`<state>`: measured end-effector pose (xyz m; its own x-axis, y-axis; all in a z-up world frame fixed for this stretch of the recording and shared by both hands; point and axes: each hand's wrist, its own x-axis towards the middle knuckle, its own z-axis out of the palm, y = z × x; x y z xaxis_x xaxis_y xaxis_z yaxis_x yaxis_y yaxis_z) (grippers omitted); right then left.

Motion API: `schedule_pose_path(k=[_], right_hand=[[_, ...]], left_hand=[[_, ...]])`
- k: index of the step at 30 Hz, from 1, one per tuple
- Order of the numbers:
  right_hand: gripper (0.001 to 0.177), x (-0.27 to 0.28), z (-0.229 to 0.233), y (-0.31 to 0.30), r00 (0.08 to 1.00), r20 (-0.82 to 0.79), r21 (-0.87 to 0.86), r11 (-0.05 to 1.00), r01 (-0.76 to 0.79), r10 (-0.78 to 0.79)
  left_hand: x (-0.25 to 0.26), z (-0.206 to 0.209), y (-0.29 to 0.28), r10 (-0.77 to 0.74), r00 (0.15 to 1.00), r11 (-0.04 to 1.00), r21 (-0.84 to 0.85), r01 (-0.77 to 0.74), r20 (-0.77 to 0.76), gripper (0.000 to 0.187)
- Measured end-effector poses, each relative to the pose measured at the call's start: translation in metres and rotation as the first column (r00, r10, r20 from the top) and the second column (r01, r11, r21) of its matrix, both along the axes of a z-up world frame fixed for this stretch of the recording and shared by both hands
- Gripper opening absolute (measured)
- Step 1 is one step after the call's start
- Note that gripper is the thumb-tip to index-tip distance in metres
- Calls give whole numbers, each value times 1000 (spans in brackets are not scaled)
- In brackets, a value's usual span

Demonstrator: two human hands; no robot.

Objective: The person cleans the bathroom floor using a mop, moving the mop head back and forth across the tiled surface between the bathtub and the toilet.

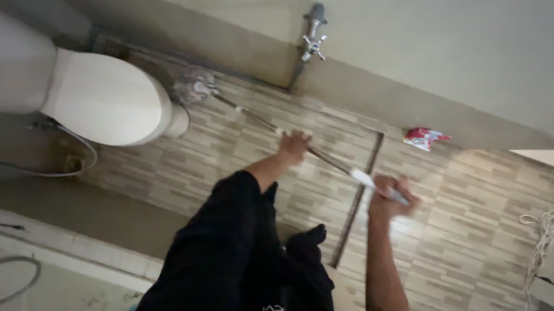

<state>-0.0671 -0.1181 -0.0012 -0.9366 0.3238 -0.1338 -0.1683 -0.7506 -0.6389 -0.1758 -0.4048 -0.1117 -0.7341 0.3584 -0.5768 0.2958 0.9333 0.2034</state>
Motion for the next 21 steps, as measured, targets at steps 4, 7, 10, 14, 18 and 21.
schedule_pose_path(k=[4,7,10,14,18,21], right_hand=[[28,-77,-19,-120,991,-90,-192,974,-118,102],[34,-112,-15,-212,968,-168,-249,942,-225,187],[41,-122,15,-275,954,-156,-56,962,-266,255],[28,-130,38,-258,902,-169,9,916,-402,397],[21,-125,30,-157,908,-98,-30,910,-413,408],[20,-112,46,-49,906,-21,-123,898,-423,423]], left_hand=[[-39,0,-103,271,955,960,-37,-278,-121,38],[-59,10,-173,357,904,917,-97,-387,-234,45],[-65,22,-225,463,839,871,-32,-491,-287,46],[-65,32,-233,427,861,895,-9,-446,-276,48],[-57,26,-166,341,880,939,85,-333,-331,46],[-45,22,-81,345,859,929,269,-255,-377,52]])
